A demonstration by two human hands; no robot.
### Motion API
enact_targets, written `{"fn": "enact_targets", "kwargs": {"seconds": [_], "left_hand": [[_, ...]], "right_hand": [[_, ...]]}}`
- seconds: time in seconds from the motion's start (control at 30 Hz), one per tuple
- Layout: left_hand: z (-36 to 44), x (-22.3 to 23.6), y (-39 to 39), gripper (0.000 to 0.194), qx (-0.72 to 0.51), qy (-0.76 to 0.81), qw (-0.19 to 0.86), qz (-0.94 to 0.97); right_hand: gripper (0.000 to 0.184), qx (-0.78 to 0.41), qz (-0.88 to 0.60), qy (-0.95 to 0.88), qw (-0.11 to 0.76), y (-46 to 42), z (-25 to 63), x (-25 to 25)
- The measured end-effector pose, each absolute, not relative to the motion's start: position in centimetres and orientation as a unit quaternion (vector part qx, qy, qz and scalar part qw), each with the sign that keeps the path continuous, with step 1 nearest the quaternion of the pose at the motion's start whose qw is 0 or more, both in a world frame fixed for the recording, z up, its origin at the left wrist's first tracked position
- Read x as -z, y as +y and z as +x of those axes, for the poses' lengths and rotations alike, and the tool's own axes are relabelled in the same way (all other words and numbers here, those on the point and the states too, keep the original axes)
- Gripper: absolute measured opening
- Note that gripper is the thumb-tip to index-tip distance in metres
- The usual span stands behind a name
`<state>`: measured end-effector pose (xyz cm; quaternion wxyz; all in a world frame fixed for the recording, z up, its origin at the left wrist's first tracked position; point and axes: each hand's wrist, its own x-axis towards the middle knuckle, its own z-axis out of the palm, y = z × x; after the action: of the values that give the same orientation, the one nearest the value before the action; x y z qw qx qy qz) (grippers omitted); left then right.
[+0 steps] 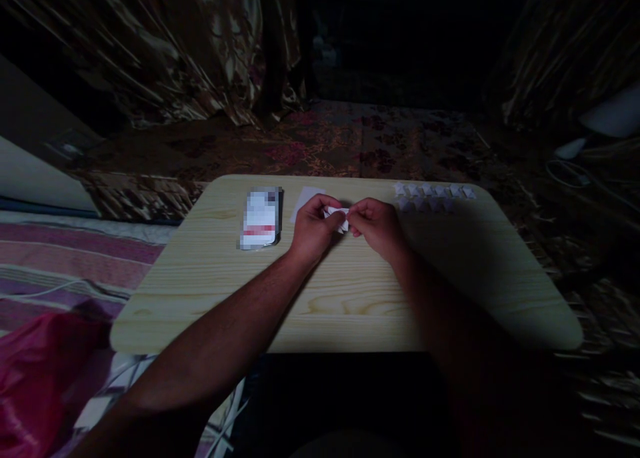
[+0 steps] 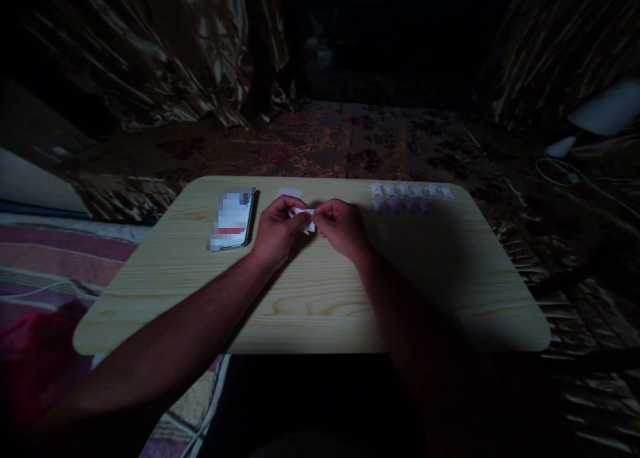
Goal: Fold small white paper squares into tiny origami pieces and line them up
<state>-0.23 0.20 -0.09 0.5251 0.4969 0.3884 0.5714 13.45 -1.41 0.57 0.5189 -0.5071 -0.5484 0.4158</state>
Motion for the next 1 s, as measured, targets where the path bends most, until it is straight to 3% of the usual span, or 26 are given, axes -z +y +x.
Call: {"fn": "enact_targets", "kwargs": {"seconds": [0.57, 1.0], "left_hand": [[-0.34, 0.06, 0.15, 0.017, -0.57, 0.388, 0.534, 0.491], [-0.77, 0.08, 0.12, 0.009, -0.563, 0.365, 0.423, 0.609]], "right_hand": [[0.009, -0.389, -0.502, -0.567, 0.525, -1.2, 13.51, -0.13], [0.01, -0.373, -0.52, -0.564, 0.521, -1.34, 13.5, -0.72]]}}
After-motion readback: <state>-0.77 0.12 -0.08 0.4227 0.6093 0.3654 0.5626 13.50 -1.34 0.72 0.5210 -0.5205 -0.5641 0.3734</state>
